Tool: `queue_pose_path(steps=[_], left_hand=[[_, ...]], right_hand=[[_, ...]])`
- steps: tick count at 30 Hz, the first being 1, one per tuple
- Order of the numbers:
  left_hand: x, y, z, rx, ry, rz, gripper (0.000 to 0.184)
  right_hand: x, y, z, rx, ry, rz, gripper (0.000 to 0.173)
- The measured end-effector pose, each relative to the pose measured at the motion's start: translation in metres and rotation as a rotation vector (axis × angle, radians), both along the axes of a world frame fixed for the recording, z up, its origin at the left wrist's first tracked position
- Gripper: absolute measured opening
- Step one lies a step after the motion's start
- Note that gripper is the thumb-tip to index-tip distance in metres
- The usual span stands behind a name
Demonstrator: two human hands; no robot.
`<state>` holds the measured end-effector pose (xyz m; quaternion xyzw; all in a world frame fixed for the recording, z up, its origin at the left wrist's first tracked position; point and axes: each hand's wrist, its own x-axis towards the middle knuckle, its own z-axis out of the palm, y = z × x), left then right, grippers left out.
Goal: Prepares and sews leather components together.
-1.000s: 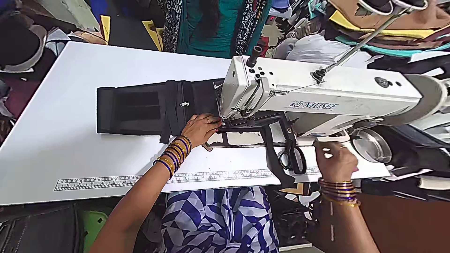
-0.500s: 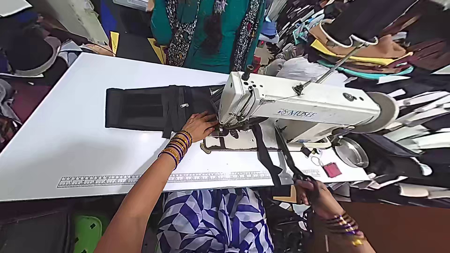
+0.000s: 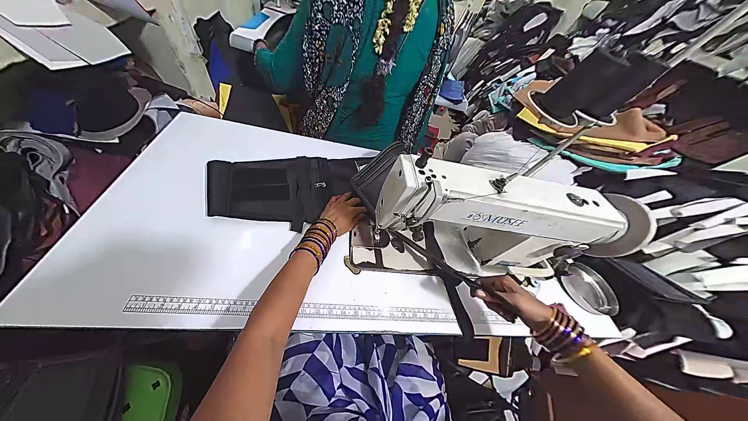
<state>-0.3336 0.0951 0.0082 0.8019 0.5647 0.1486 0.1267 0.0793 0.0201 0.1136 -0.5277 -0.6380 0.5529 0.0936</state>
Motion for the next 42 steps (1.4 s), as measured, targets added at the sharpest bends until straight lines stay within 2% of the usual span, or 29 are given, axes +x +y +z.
queue_pose_path(steps=[3, 4, 6, 7, 8, 9, 11, 13, 14, 15, 17, 19, 22, 24, 25, 26, 27, 28, 30, 32, 34, 36, 37, 39, 40, 42], left_hand=[[0.002, 0.003, 0.001, 0.025, 0.030, 0.014, 0.039], [0.003, -0.002, 0.001, 0.082, 0.035, 0.031, 0.035], [-0.003, -0.022, -0.004, 0.332, 0.042, 0.095, 0.021], [-0.013, -0.039, 0.001, 0.410, 0.044, 0.138, 0.024], [-0.031, -0.058, 0.008, 0.433, 0.045, 0.211, 0.036], [-0.056, -0.076, 0.011, 0.413, 0.028, 0.311, 0.046], [-0.123, -0.109, 0.007, 0.350, 0.035, 0.503, 0.056], [-0.160, -0.139, 0.013, 0.095, 0.168, 0.597, 0.057], [-0.161, -0.151, 0.023, -0.006, 0.262, 0.563, 0.053], [-0.148, -0.161, 0.042, -0.132, 0.355, 0.524, 0.046], [-0.084, -0.187, 0.094, -0.505, 0.497, 0.384, 0.030], [-0.010, -0.213, 0.125, -0.763, 0.538, 0.118, 0.025], [0.061, -0.218, 0.130, -0.827, 0.382, -0.128, 0.027], [0.063, -0.205, 0.117, -0.630, 0.131, -0.087, 0.036], [0.053, -0.196, 0.103, -0.434, -0.012, 0.027, 0.044], [0.040, -0.182, 0.084, -0.191, -0.135, 0.193, 0.044], [0.025, -0.162, 0.064, 0.028, -0.215, 0.370, 0.042], [0.005, -0.139, 0.046, 0.139, -0.302, 0.499, 0.045], [-0.027, -0.098, 0.026, 0.097, -0.526, 0.631, 0.058], [-0.041, -0.072, 0.031, 0.073, -0.789, 0.619, 0.054], [-0.048, -0.070, 0.063, 0.091, -0.971, 0.568, 0.054], [-0.051, -0.090, 0.099, 0.066, -1.070, 0.579, 0.060], [-0.052, -0.106, 0.108, 0.056, -1.077, 0.570, 0.062], [-0.057, -0.135, 0.109, 0.062, -1.044, 0.522, 0.069], [-0.056, -0.147, 0.104, 0.053, -1.043, 0.524, 0.069], [-0.044, -0.174, 0.087, 0.031, -1.090, 0.562, 0.068]], right_hand=[[-0.020, 0.028, -0.001, -0.002, -0.020, 0.125, 0.011], [-0.026, 0.034, -0.002, 0.000, -0.027, 0.154, 0.011], [-0.032, 0.037, -0.001, 0.032, -0.062, 0.190, 0.013], [-0.030, 0.033, 0.000, 0.060, -0.070, 0.185, 0.012], [-0.024, 0.025, 0.002, 0.087, -0.069, 0.151, 0.011], [-0.014, 0.013, 0.003, 0.118, -0.057, 0.085, 0.009], [0.011, -0.015, 0.000, 0.192, -0.009, -0.087, 0.006], [0.037, -0.039, -0.008, 0.289, 0.007, -0.241, 0.004], [0.047, -0.046, -0.015, 0.335, 0.011, -0.305, 0.004], [0.054, -0.048, -0.022, 0.377, -0.003, -0.353, 0.005], [0.062, -0.047, -0.038, 0.467, -0.132, -0.382, 0.012], [0.056, -0.038, -0.049, 0.589, -0.350, -0.319, 0.024], [0.019, -0.021, -0.052, 0.663, -0.652, -0.228, 0.033], [-0.010, -0.021, -0.049, 0.673, -0.777, -0.221, 0.037], [-0.025, -0.026, -0.048, 0.753, -0.742, -0.223, 0.038], [-0.041, -0.034, -0.050, 0.875, -0.637, -0.199, 0.037], [-0.061, -0.046, -0.056, 1.006, -0.482, -0.148, 0.037], [-0.087, -0.063, -0.062, 1.075, -0.304, -0.070, 0.040], [-0.150, -0.105, -0.077, 1.007, -0.059, 0.163, 0.053], [-0.201, -0.126, -0.096, 0.992, -0.120, 0.404, 0.065], [-0.235, -0.114, -0.103, 1.015, -0.243, 0.496, 0.065], [-0.255, -0.080, -0.097, 0.898, -0.177, 0.523, 0.059], [-0.261, -0.063, -0.097, 0.832, -0.045, 0.470, 0.053], [-0.273, -0.033, -0.092, 0.581, 0.416, 0.162, 0.044], [-0.274, -0.028, -0.082, 0.372, 0.648, -0.023, 0.052], [-0.266, -0.025, -0.063, -0.009, 0.915, -0.265, 0.064]])
